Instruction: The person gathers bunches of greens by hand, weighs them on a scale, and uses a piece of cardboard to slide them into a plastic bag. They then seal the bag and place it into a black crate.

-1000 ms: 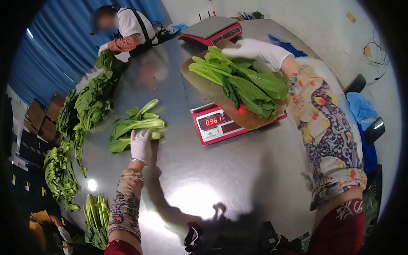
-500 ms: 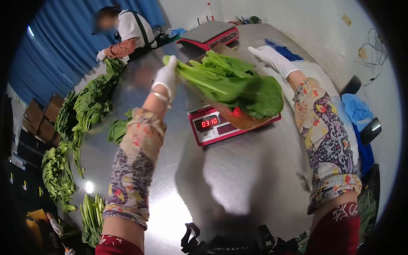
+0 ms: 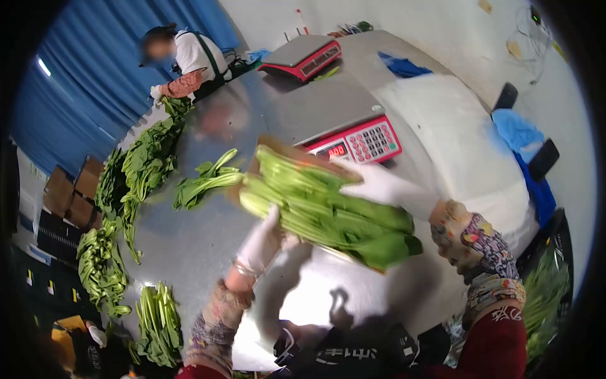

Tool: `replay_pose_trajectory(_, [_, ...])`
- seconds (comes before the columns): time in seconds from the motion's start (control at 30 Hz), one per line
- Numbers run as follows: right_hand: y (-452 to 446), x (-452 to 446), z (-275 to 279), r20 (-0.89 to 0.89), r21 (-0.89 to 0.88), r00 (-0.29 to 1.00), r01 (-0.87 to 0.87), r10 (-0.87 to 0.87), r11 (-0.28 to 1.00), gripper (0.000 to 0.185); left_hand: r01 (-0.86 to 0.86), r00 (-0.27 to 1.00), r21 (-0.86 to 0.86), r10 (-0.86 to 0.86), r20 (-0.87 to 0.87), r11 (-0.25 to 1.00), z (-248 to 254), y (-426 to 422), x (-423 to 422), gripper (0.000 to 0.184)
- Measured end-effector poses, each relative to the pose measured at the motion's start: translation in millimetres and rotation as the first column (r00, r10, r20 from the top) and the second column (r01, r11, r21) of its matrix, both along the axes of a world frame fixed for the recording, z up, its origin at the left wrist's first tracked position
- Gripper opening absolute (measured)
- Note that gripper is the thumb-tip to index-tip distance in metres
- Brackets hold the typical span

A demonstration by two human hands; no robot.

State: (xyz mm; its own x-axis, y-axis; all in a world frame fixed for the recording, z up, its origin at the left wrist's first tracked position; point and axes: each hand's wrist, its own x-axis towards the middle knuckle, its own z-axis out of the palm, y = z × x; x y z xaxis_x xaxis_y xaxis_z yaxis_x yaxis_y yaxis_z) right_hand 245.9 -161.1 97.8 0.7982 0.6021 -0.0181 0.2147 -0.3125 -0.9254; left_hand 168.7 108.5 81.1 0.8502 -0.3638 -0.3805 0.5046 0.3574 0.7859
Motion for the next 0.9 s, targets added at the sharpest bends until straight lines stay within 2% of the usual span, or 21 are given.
replay_pose_trajectory(0.07, [2, -75, -29, -0.193, 0.175, 0.969, -0.122, 0.155, 0.977, 0.068, -0.118, 0.955, -0.017, 0.109, -0.276, 0.993, -12, -24, -66, 0.051])
replay_pose_trajectory(0.13, [-8, -145, -35, -0.113, -0.08, 0.992, -0.065, 0.056, 0.995, 0.069, -0.067, 0.929, 0.007, 0.065, -0.365, 0.998, -26, -45, -105, 0.054])
replay_pose_trajectory(0.17, [-10, -178, -33, -0.064, -0.205, 0.998, -0.017, 0.004, 0.979, 0.07, -0.059, 0.908, -0.126, 0.0, -0.42, 0.99, -21, -54, -115, 0.058])
replay_pose_trajectory(0.23, [-21, -221, -28, 0.038, -0.439, 0.996, 0.092, -0.084, 0.894, 0.072, 0.123, 0.916, -0.213, -0.194, -0.35, 0.969, 7, -71, -112, 0.055])
replay_pose_trajectory(0.27, [-52, -218, -30, 0.072, -0.153, 0.994, 0.097, -0.086, 0.984, 0.071, 0.202, 0.91, -0.256, -0.278, -0.307, 0.945, 21, -84, -108, 0.054])
replay_pose_trajectory(0.3, [-78, -235, -23, -0.213, -0.177, 0.944, 0.217, -0.253, 0.96, 0.069, 0.322, 0.931, -0.143, -0.34, -0.13, 0.936, 31, -100, -100, 0.052])
replay_pose_trajectory(0.33, [-104, -253, -20, -0.123, -0.219, 0.935, 0.3, -0.331, 0.929, 0.066, 0.34, 0.94, -0.022, -0.338, 0.047, 0.94, 27, -114, -85, 0.046])
replay_pose_trajectory(0.37, [-128, -272, -4, -0.086, -0.185, 0.899, 0.409, -0.429, 0.894, 0.062, 0.216, 0.943, 0.199, -0.257, 0.211, 0.956, 34, -138, -72, 0.043])
replay_pose_trajectory(0.4, [-143, -290, 17, -0.039, -0.249, 0.834, 0.526, -0.551, 0.814, 0.06, 0.129, 0.912, 0.224, -0.204, 0.355, 0.966, 18, -157, -50, 0.039])
replay_pose_trajectory(0.43, [-160, -310, 22, 0.176, -0.24, 0.772, 0.635, -0.611, 0.734, 0.06, 0.058, 0.904, 0.292, -0.175, 0.391, 0.955, 8, -180, -28, 0.038])
replay_pose_trajectory(0.5, [-180, -338, 45, 0.165, -0.292, 0.614, 0.778, -0.772, 0.556, 0.061, 0.06, 0.852, 0.322, -0.216, 0.476, 0.945, -15, -232, 7, 0.041])
replay_pose_trajectory(0.53, [-189, -348, 50, 0.138, -0.309, 0.523, 0.83, -0.841, 0.465, 0.061, 0.034, 0.778, 0.399, -0.275, 0.565, 0.916, -25, -260, 20, 0.039])
replay_pose_trajectory(0.6, [-207, -366, 45, 0.176, -0.324, 0.441, 0.87, -0.88, 0.372, 0.061, -0.056, 0.595, 0.518, -0.389, 0.704, 0.853, -44, -317, 39, 0.035])
replay_pose_trajectory(0.63, [-215, -373, 42, 0.198, -0.328, 0.404, 0.886, -0.893, 0.328, 0.061, -0.13, 0.506, 0.518, -0.393, 0.768, 0.845, -53, -345, 47, 0.035])
replay_pose_trajectory(0.7, [-224, -378, 39, 0.172, -0.336, 0.385, 0.888, -0.907, 0.313, 0.061, -0.288, 0.31, 0.487, -0.401, 0.862, 0.825, -69, -392, 63, 0.036])
replay_pose_trajectory(0.73, [-228, -379, 35, 0.166, -0.332, 0.385, 0.889, -0.908, 0.316, 0.061, -0.34, 0.238, 0.552, -0.498, 0.834, 0.761, -76, -406, 72, 0.034])
replay_pose_trajectory(0.8, [-230, -377, 34, -0.003, -0.266, 0.353, 0.902, -0.936, 0.341, 0.062, -0.45, 0.116, 0.656, -0.689, 0.715, 0.606, -95, -424, 84, 0.032])
replay_pose_trajectory(0.83, [-231, -374, 36, -0.025, -0.253, 0.368, 0.897, -0.929, 0.362, 0.062, -0.311, 0.235, 0.678, -0.637, 0.734, 0.666, -104, -429, 96, 0.027])
replay_pose_trajectory(0.9, [-237, -372, 33, -0.042, -0.238, 0.403, 0.885, -0.914, 0.401, 0.061, -0.154, 0.514, 0.663, -0.514, 0.687, 0.732, -83, -430, 121, 0.022])
